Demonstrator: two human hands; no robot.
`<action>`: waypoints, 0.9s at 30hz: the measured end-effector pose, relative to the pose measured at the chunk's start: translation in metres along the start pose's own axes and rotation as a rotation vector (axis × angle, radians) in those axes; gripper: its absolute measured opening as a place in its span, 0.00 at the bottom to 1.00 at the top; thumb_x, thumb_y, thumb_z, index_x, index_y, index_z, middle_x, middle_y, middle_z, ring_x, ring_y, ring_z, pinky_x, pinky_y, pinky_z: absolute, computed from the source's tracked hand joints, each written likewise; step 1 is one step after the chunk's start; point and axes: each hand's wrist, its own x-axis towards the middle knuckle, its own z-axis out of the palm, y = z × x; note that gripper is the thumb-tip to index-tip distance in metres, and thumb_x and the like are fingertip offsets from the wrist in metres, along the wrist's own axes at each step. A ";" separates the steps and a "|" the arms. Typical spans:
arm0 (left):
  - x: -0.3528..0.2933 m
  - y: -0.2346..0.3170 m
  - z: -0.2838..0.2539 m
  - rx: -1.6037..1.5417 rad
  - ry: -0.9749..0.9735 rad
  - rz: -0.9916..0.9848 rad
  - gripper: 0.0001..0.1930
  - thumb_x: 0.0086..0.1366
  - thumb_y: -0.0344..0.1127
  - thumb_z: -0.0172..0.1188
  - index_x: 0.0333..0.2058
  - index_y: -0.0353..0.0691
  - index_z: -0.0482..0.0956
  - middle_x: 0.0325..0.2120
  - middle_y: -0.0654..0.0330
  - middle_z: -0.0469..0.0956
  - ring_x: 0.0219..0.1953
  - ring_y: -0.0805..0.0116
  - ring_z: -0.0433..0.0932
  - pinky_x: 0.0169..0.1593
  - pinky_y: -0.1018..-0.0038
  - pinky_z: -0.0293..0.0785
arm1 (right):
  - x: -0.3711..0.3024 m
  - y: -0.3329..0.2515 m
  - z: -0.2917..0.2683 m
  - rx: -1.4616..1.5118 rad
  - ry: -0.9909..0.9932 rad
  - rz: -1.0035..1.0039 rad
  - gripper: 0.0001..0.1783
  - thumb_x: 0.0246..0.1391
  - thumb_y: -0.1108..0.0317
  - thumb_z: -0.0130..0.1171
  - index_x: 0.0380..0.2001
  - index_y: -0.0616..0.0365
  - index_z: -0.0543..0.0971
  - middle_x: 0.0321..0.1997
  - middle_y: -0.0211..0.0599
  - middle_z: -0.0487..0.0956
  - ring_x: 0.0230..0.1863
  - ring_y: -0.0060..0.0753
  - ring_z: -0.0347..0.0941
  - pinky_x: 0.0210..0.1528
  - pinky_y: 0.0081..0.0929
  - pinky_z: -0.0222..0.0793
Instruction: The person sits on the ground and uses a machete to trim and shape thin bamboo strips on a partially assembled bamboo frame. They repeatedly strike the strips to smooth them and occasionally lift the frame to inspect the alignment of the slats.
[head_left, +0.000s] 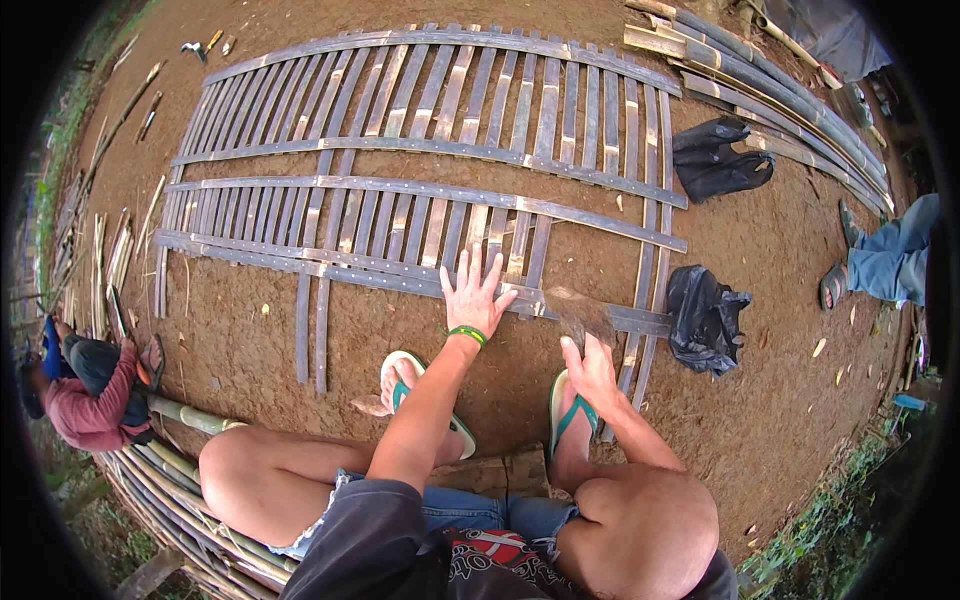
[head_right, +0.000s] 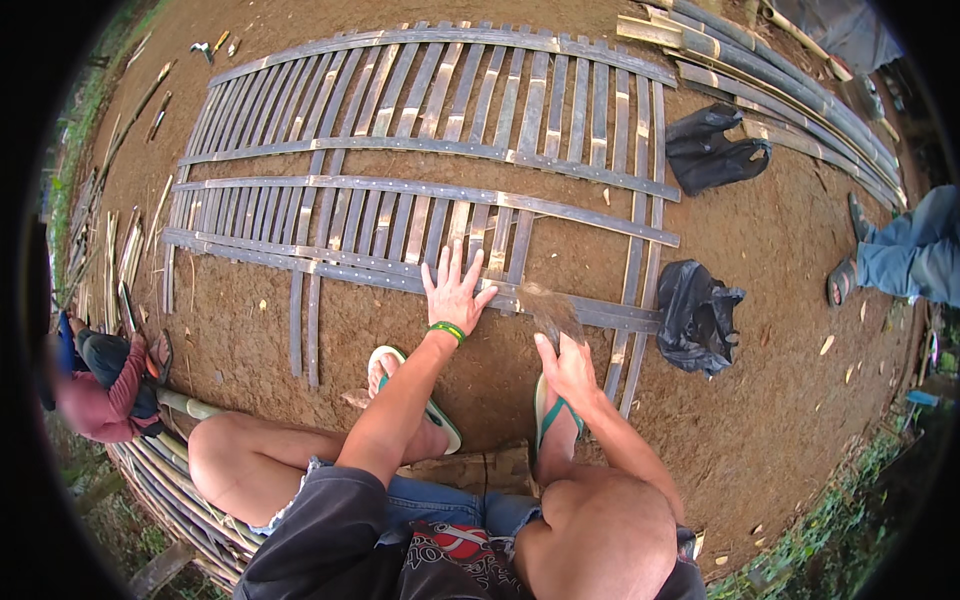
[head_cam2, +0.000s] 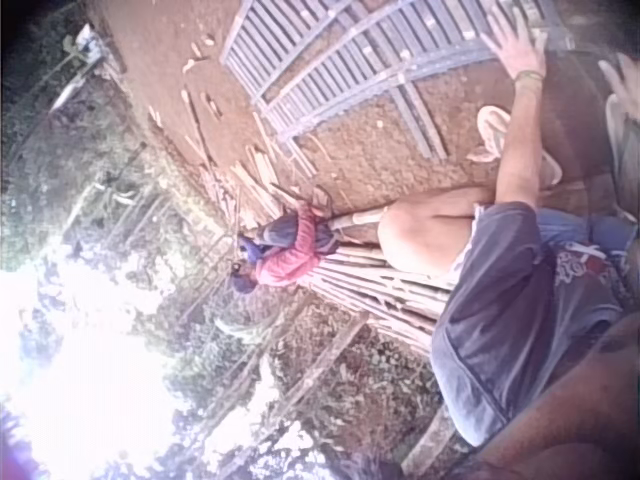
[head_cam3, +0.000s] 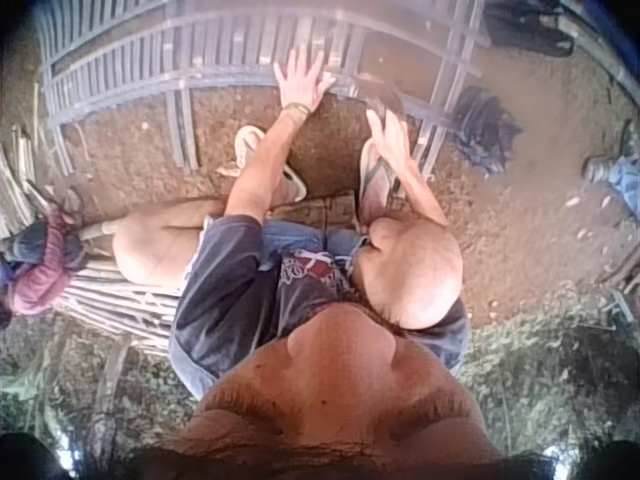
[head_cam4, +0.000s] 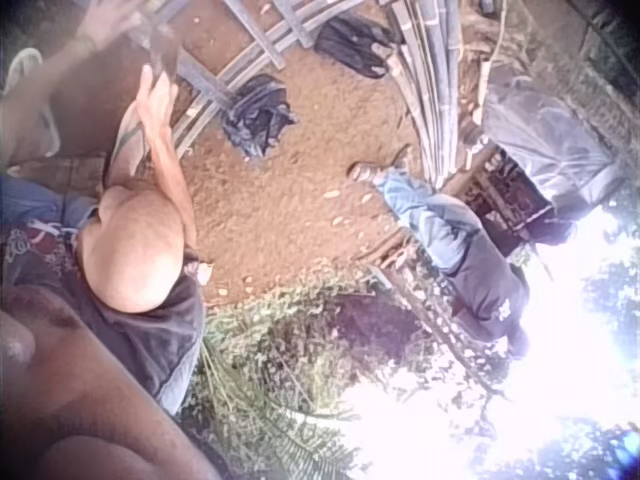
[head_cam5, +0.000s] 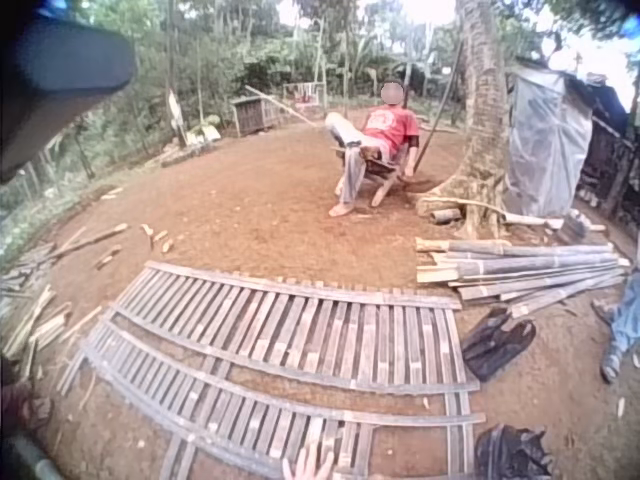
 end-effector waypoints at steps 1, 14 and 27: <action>0.000 0.001 0.000 -0.003 -0.008 0.003 0.38 0.71 0.64 0.53 0.75 0.60 0.60 0.79 0.53 0.49 0.79 0.50 0.47 0.76 0.36 0.37 | 0.003 0.003 0.004 -0.043 -0.024 0.013 0.24 0.69 0.52 0.57 0.50 0.65 0.80 0.36 0.65 0.83 0.43 0.71 0.81 0.49 0.56 0.76; -0.013 -0.015 0.000 -0.089 0.044 0.118 0.35 0.72 0.55 0.58 0.74 0.56 0.62 0.77 0.51 0.52 0.79 0.51 0.48 0.76 0.35 0.38 | 0.000 -0.002 -0.022 -0.062 -0.098 0.218 0.27 0.69 0.48 0.56 0.54 0.64 0.79 0.38 0.65 0.83 0.43 0.69 0.82 0.49 0.54 0.76; -0.129 -0.028 0.007 -0.173 -0.379 1.057 0.17 0.60 0.38 0.60 0.48 0.49 0.82 0.39 0.66 0.73 0.48 0.68 0.74 0.52 0.70 0.69 | -0.037 0.085 -0.033 -0.104 0.190 0.201 0.22 0.68 0.56 0.59 0.55 0.61 0.80 0.41 0.64 0.84 0.46 0.69 0.81 0.48 0.53 0.77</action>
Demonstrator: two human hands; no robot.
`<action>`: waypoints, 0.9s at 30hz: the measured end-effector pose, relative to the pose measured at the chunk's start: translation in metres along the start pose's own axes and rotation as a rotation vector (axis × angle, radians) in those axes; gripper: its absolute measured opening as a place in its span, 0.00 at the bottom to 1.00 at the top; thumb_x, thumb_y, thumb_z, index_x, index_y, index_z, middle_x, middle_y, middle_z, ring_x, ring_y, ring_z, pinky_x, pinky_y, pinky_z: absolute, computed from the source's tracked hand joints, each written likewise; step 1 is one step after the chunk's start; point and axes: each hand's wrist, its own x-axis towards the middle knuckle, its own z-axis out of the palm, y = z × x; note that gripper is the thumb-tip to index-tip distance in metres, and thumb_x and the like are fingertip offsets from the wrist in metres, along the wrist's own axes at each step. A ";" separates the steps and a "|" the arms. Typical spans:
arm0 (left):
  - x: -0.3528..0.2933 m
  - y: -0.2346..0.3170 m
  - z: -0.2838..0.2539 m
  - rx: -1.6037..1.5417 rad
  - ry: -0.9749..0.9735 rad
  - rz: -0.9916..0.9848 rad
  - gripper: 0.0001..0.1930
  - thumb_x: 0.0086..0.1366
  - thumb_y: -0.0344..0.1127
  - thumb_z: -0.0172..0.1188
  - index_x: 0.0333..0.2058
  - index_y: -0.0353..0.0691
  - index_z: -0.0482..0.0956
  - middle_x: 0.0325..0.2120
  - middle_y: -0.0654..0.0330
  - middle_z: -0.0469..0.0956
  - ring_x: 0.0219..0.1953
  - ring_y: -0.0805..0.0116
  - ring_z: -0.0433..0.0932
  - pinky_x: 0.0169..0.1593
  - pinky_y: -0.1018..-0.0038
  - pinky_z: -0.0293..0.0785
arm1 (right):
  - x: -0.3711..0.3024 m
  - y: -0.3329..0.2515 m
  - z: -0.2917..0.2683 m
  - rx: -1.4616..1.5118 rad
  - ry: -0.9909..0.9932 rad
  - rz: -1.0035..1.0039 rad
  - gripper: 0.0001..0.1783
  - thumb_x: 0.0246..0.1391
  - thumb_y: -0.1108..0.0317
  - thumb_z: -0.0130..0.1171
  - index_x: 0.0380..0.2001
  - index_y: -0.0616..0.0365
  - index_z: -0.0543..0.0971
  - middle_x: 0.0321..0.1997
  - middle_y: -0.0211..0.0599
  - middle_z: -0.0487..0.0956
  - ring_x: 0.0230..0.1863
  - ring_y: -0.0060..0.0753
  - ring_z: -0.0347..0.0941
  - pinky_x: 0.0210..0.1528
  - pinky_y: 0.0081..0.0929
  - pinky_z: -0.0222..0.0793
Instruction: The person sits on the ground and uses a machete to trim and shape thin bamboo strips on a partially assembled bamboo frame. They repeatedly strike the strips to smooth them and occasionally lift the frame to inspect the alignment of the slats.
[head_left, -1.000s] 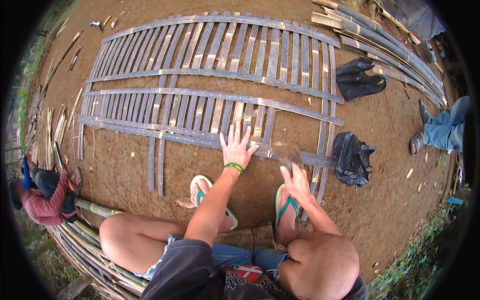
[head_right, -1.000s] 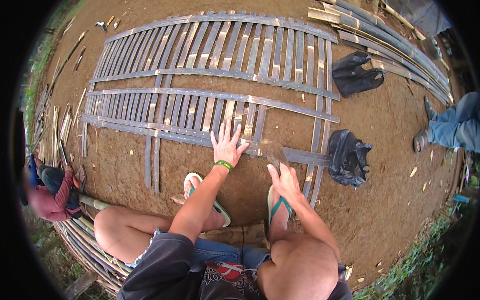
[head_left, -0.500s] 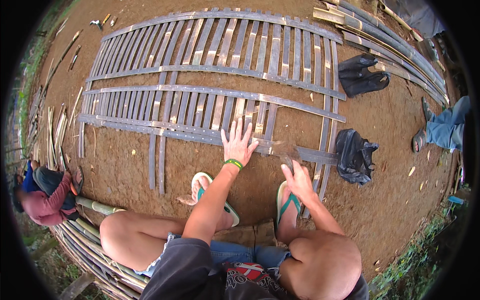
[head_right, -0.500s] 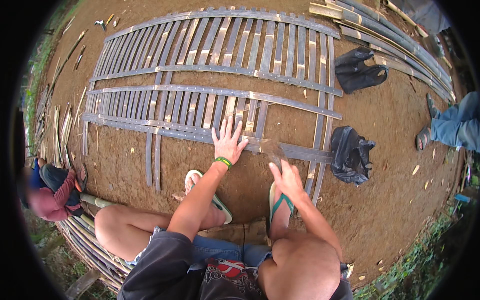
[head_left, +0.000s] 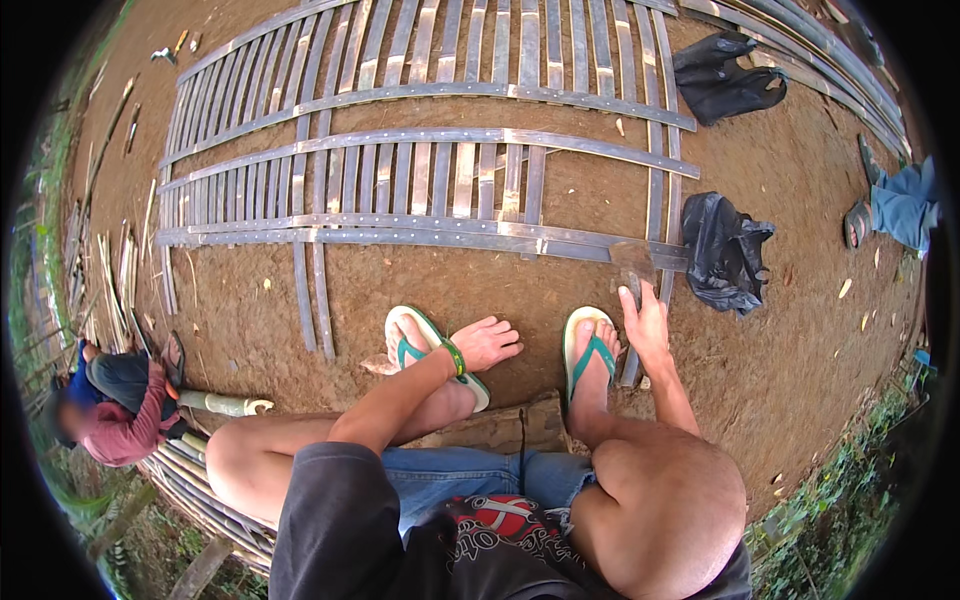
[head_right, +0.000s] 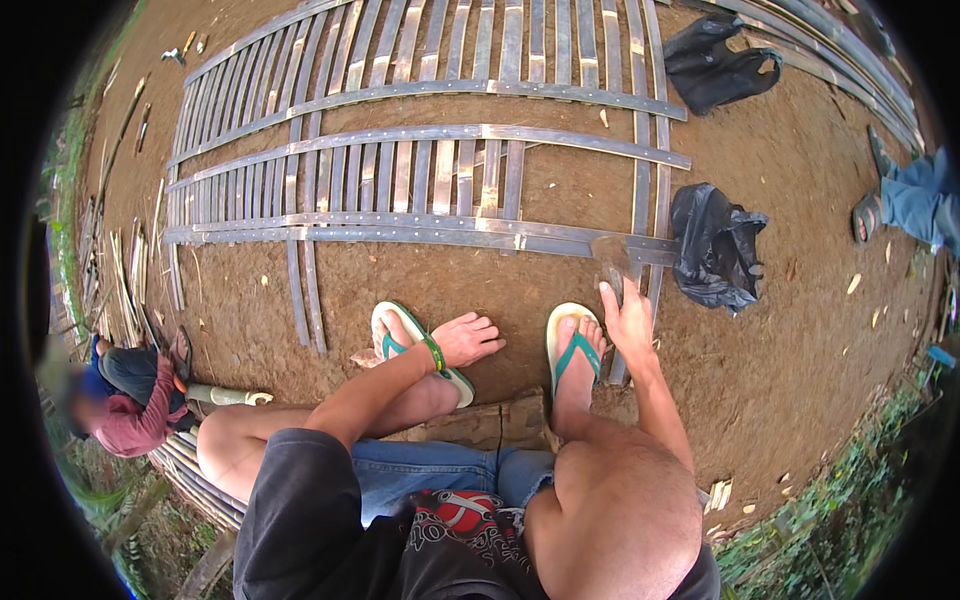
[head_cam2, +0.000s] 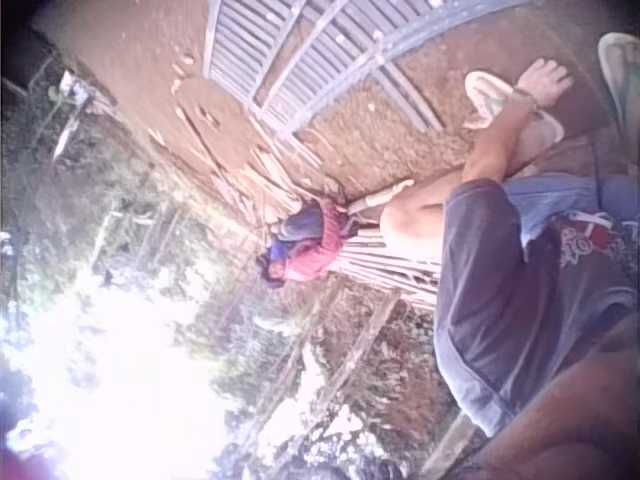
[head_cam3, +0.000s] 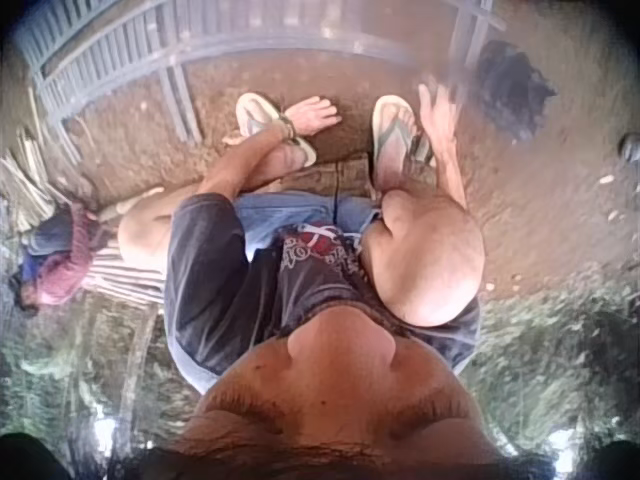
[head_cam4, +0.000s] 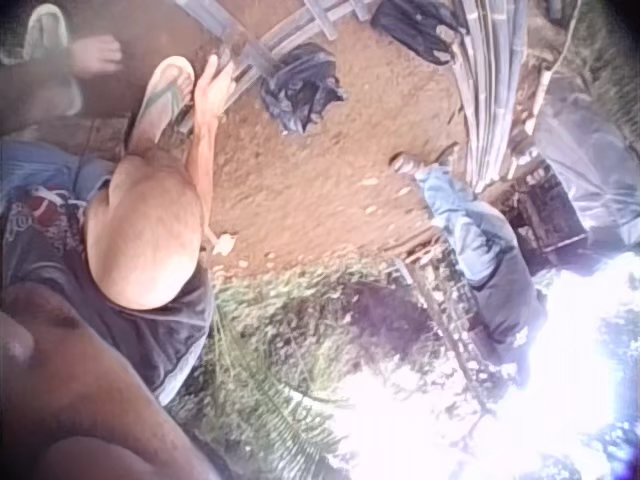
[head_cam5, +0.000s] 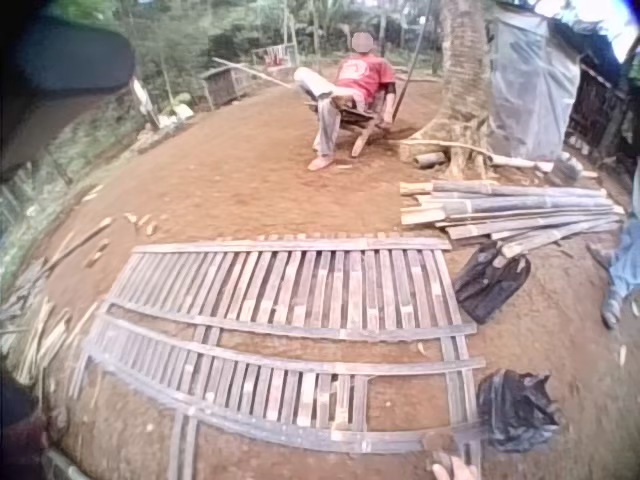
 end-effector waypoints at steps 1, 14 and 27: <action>0.002 -0.001 0.001 -0.001 -0.009 -0.015 0.17 0.60 0.38 0.60 0.48 0.49 0.82 0.39 0.67 0.73 0.48 0.68 0.74 0.53 0.70 0.69 | -0.001 -0.003 -0.002 0.013 -0.005 0.007 0.21 0.68 0.56 0.59 0.54 0.61 0.80 0.41 0.63 0.84 0.46 0.69 0.81 0.47 0.53 0.77; 0.035 -0.005 -0.021 -0.173 0.397 -0.297 0.06 0.62 0.27 0.63 0.39 0.38 0.79 0.42 0.56 0.78 0.44 0.54 0.77 0.48 0.61 0.75 | 0.009 -0.004 -0.001 0.085 -0.023 0.018 0.20 0.66 0.56 0.61 0.49 0.64 0.82 0.47 0.62 0.83 0.49 0.69 0.80 0.53 0.50 0.76; 0.096 -0.049 -0.027 -0.866 1.289 -1.021 0.10 0.66 0.25 0.69 0.46 0.36 0.88 0.40 0.64 0.82 0.40 0.77 0.79 0.49 0.78 0.76 | 0.020 -0.002 0.011 0.237 -0.102 0.138 0.24 0.67 0.55 0.61 0.57 0.62 0.78 0.46 0.63 0.84 0.50 0.68 0.80 0.54 0.50 0.75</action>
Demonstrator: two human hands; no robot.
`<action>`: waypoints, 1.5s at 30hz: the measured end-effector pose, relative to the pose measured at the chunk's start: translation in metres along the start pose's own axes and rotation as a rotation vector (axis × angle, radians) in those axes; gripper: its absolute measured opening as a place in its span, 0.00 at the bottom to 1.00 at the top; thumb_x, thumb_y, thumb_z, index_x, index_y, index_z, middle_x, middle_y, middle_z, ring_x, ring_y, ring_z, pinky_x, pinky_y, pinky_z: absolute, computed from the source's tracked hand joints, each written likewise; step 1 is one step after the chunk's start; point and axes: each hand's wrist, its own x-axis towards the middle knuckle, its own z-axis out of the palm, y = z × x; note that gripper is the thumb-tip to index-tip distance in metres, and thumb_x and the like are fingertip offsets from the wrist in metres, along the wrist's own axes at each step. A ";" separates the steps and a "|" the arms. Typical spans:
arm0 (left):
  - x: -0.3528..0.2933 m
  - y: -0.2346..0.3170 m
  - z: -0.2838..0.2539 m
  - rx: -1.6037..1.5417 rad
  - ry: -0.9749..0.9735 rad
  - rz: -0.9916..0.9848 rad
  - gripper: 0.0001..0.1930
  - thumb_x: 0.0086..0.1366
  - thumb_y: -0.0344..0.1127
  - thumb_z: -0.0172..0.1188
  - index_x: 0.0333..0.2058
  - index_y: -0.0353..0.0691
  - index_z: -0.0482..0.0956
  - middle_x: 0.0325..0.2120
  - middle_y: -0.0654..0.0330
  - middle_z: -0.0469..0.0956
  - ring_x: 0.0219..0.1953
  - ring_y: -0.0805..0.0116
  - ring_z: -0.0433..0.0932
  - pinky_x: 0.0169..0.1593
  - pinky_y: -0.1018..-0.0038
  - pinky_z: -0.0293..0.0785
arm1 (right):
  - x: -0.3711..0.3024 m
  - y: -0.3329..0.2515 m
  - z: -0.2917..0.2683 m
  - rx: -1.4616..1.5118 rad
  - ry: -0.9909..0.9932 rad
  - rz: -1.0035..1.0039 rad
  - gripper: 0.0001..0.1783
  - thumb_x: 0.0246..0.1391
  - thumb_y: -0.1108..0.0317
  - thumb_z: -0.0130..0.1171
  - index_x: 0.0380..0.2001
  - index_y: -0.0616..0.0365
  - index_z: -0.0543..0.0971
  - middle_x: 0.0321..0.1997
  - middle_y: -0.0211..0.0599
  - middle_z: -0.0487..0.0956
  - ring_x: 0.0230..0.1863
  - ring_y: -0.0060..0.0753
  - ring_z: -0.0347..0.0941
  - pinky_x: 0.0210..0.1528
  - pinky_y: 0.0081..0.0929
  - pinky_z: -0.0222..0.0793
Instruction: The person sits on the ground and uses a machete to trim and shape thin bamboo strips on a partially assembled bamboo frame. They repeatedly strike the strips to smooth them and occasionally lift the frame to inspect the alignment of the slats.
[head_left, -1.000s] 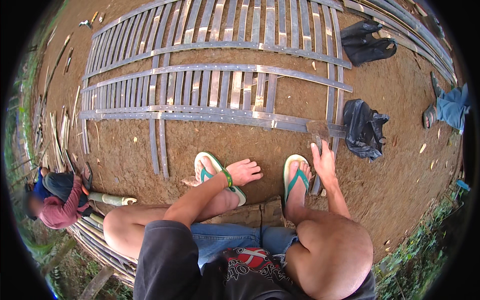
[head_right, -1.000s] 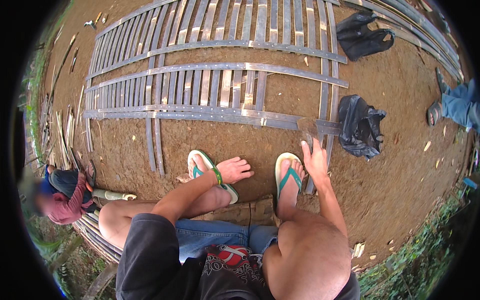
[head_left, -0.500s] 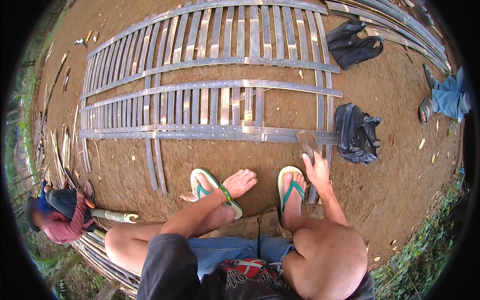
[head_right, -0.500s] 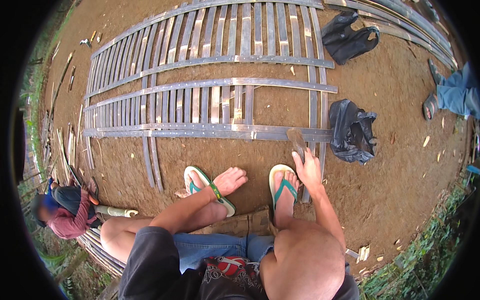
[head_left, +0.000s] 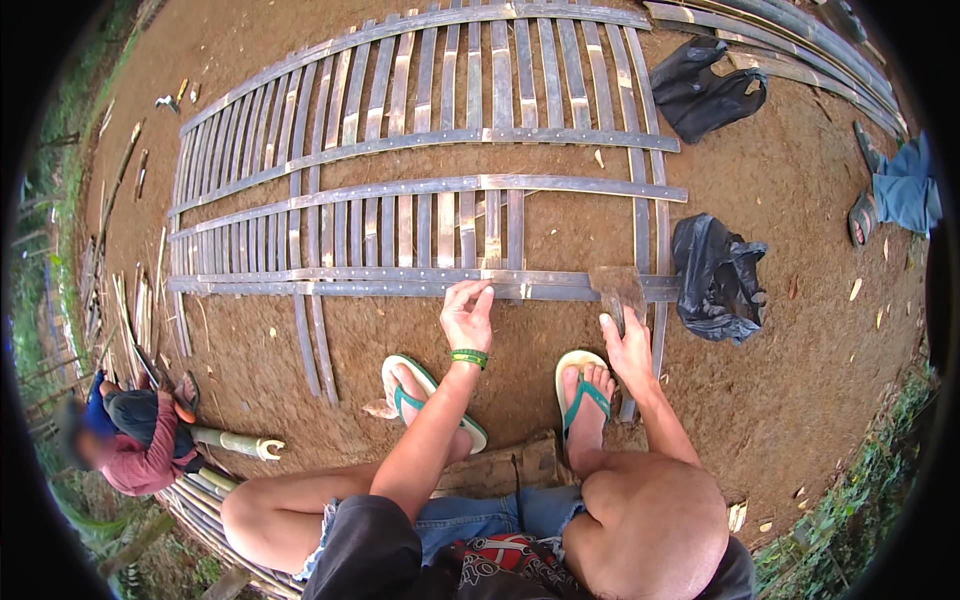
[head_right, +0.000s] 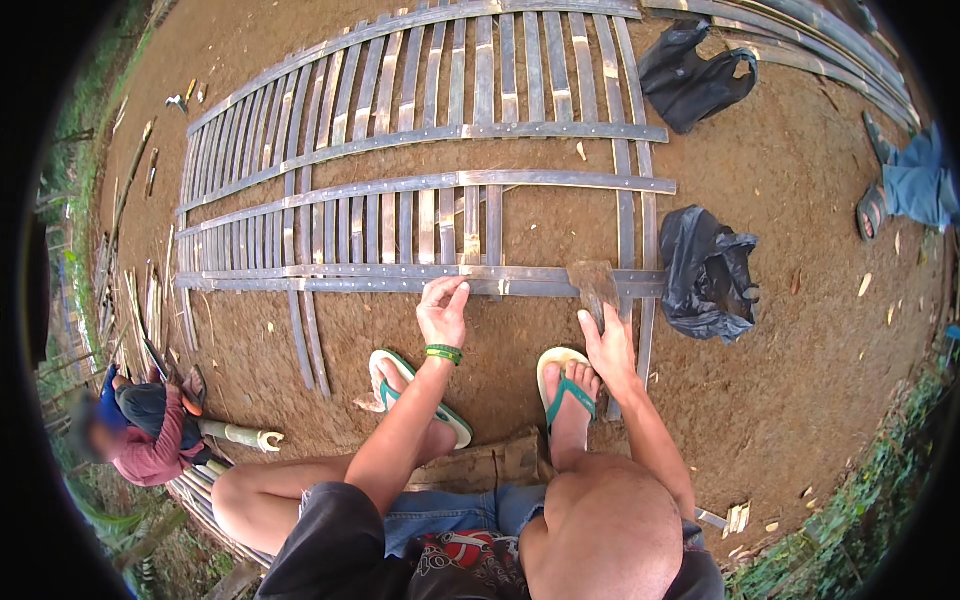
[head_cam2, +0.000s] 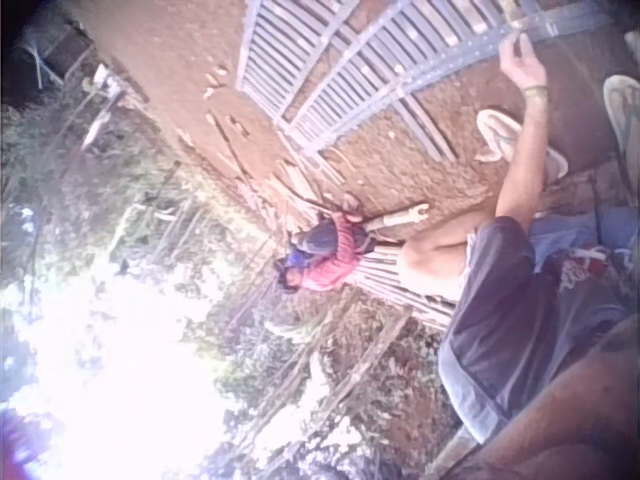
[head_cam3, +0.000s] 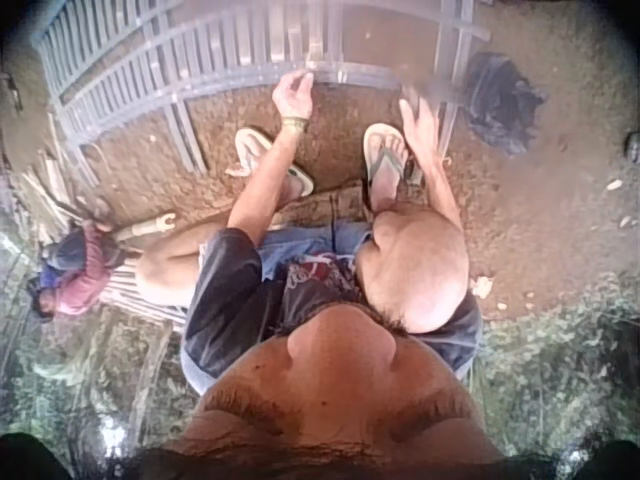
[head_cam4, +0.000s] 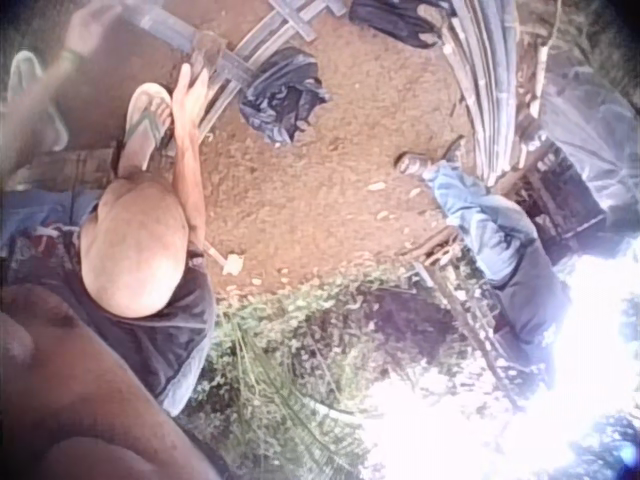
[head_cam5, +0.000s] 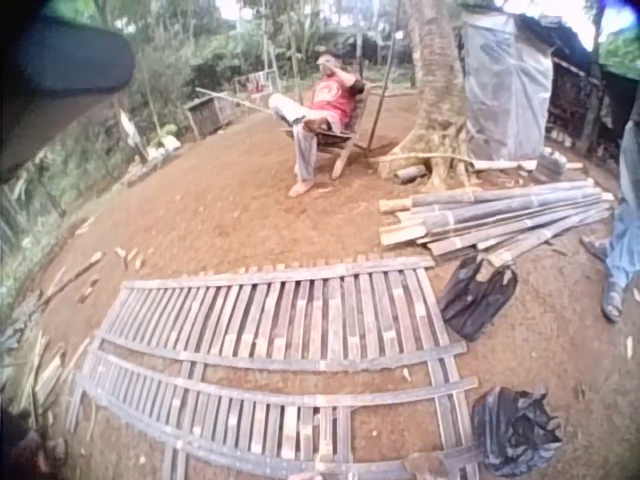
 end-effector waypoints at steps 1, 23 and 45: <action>-0.003 -0.001 0.002 0.018 0.011 0.046 0.10 0.66 0.25 0.69 0.46 0.36 0.88 0.40 0.63 0.82 0.40 0.77 0.79 0.49 0.79 0.76 | -0.002 0.000 -0.002 0.006 -0.016 0.033 0.25 0.67 0.55 0.60 0.58 0.62 0.78 0.46 0.63 0.84 0.51 0.69 0.80 0.55 0.50 0.75; -0.007 0.005 0.018 0.379 -0.086 0.340 0.08 0.62 0.25 0.69 0.40 0.33 0.89 0.34 0.51 0.88 0.37 0.59 0.87 0.47 0.70 0.80 | -0.010 0.004 0.011 0.026 0.008 -0.011 0.26 0.67 0.53 0.62 0.57 0.63 0.77 0.44 0.62 0.85 0.49 0.65 0.82 0.51 0.49 0.77; -0.011 -0.009 0.027 0.416 -0.064 0.511 0.10 0.59 0.19 0.71 0.39 0.36 0.86 0.35 0.57 0.77 0.36 0.61 0.80 0.40 0.69 0.77 | -0.005 -0.069 0.029 -0.194 -0.275 -0.273 0.27 0.67 0.52 0.61 0.59 0.61 0.76 0.38 0.62 0.84 0.42 0.68 0.82 0.44 0.54 0.78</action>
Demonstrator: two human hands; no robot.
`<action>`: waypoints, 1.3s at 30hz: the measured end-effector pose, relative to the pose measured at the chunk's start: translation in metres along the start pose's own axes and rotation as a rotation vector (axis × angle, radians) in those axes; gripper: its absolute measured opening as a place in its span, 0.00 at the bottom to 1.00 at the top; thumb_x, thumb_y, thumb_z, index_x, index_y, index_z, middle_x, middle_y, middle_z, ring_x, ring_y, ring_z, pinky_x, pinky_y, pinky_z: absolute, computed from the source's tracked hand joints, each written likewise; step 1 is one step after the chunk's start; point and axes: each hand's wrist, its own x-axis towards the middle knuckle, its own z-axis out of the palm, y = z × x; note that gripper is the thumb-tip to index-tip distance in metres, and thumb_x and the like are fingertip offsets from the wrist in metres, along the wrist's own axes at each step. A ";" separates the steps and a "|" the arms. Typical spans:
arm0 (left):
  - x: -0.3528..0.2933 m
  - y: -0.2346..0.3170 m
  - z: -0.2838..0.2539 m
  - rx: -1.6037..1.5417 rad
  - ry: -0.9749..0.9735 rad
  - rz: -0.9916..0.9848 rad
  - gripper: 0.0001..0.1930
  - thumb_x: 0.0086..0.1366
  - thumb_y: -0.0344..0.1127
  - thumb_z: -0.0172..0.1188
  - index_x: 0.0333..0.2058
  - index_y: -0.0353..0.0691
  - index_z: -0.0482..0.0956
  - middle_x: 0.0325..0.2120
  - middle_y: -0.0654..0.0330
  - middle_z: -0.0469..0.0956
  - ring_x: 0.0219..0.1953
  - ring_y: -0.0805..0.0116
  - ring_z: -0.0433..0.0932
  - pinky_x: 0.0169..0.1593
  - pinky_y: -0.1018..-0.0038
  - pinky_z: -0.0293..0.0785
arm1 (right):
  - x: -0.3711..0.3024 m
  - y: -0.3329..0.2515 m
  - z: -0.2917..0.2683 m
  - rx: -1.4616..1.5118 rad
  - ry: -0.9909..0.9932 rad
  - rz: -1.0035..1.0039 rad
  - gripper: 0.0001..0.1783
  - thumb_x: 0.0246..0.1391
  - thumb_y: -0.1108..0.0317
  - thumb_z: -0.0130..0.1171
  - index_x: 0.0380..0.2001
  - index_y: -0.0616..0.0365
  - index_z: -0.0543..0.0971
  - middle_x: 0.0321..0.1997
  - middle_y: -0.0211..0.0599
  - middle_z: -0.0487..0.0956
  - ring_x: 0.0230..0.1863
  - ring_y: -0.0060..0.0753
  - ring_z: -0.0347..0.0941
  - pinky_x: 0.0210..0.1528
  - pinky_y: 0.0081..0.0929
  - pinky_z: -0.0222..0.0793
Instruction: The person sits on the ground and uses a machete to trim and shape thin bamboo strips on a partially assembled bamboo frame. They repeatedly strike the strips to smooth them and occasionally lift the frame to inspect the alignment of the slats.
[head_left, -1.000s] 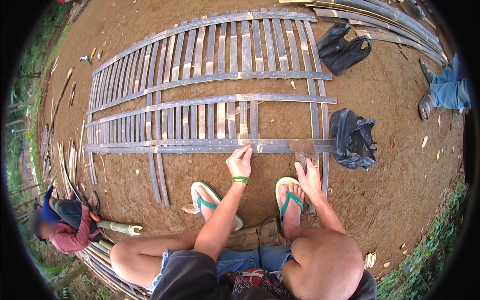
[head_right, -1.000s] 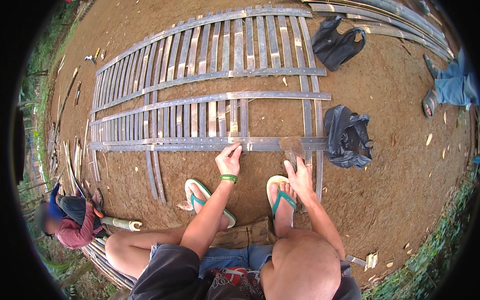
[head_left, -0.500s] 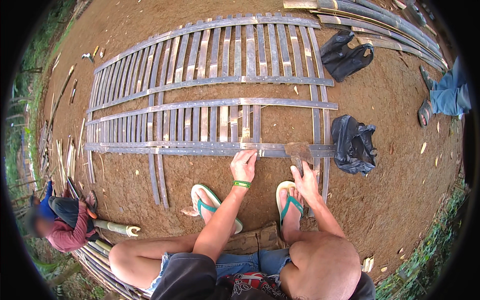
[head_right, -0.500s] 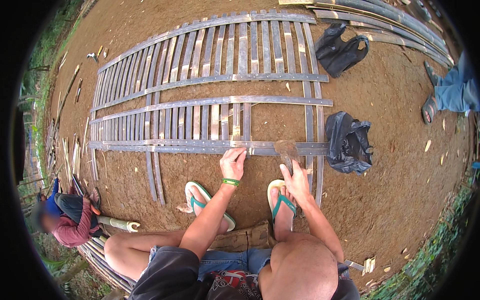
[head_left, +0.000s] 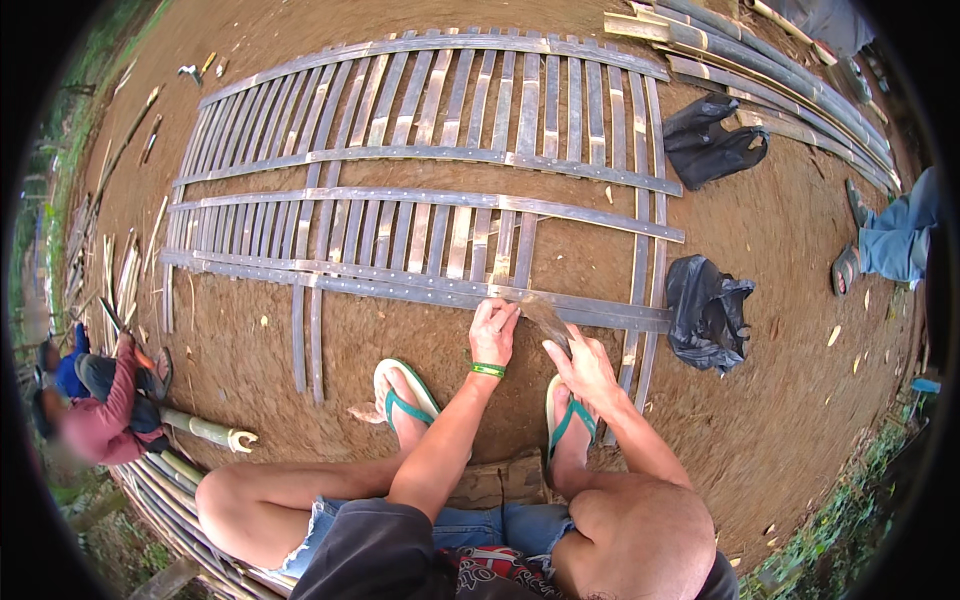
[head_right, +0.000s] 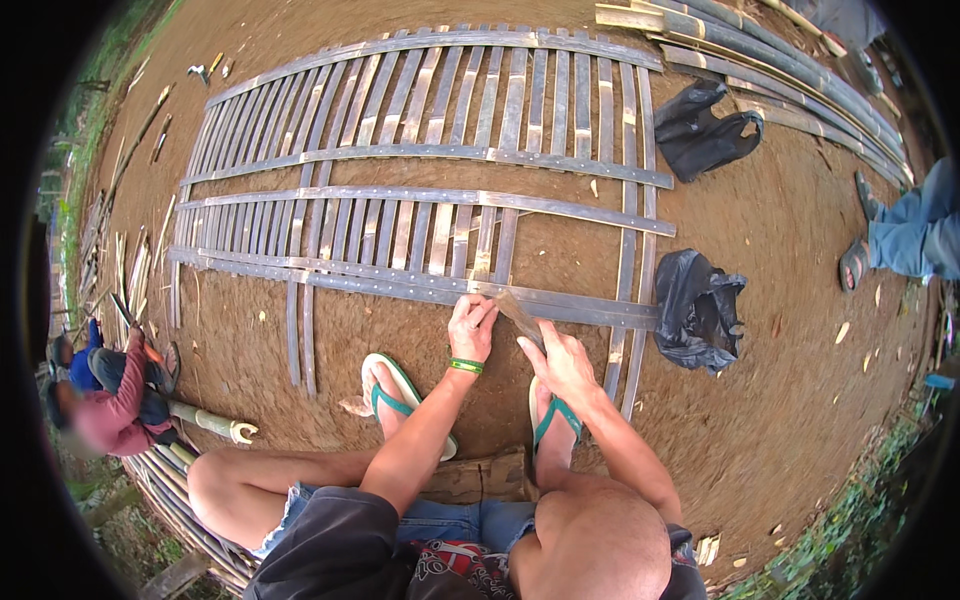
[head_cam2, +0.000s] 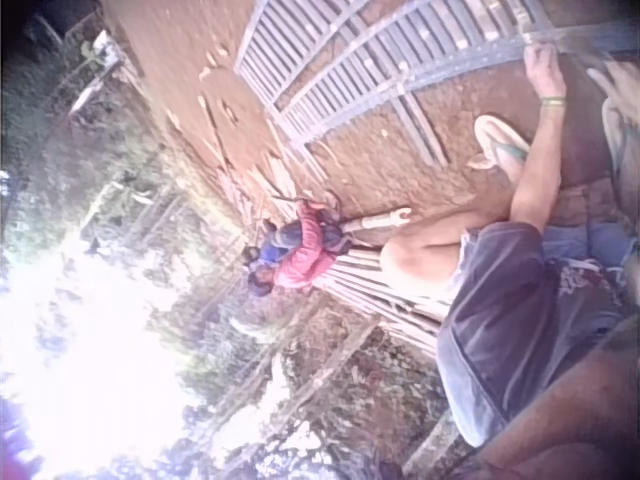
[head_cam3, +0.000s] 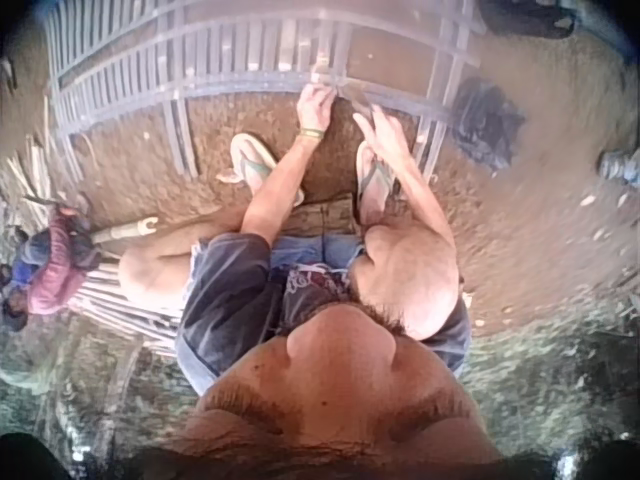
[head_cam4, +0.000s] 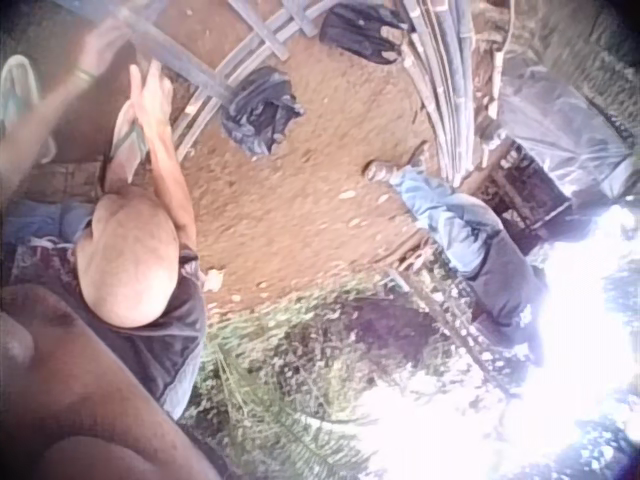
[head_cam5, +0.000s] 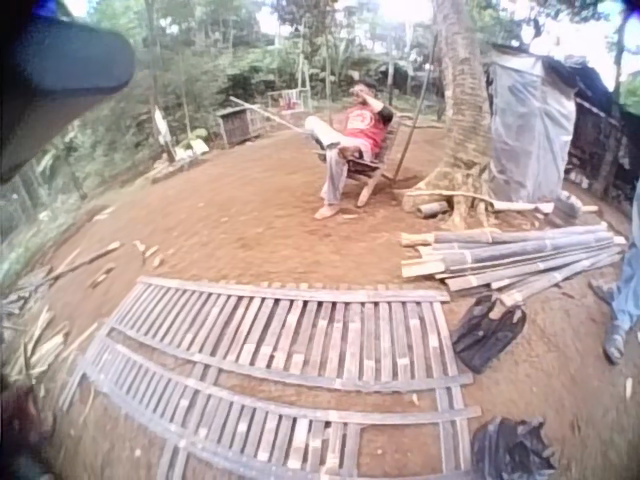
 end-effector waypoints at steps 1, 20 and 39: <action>-0.003 -0.003 0.002 -0.074 0.028 -0.093 0.10 0.58 0.19 0.71 0.39 0.36 0.86 0.35 0.57 0.76 0.35 0.61 0.79 0.39 0.69 0.77 | 0.001 -0.004 0.001 -0.015 0.010 -0.039 0.27 0.67 0.52 0.61 0.59 0.60 0.75 0.38 0.62 0.84 0.42 0.68 0.82 0.44 0.55 0.78; -0.004 -0.002 0.003 -0.085 0.100 -0.085 0.10 0.55 0.20 0.73 0.37 0.36 0.87 0.32 0.57 0.76 0.32 0.61 0.79 0.38 0.67 0.77 | 0.014 0.006 0.017 -0.248 0.027 -0.060 0.25 0.68 0.55 0.60 0.59 0.60 0.71 0.35 0.61 0.84 0.38 0.70 0.82 0.38 0.57 0.79; 0.017 -0.004 -0.028 0.186 0.047 0.017 0.19 0.62 0.36 0.70 0.52 0.43 0.85 0.47 0.54 0.77 0.52 0.50 0.75 0.56 0.53 0.71 | 0.004 0.022 -0.005 -0.124 0.112 -0.172 0.24 0.68 0.56 0.59 0.59 0.58 0.75 0.30 0.62 0.82 0.35 0.70 0.81 0.35 0.54 0.77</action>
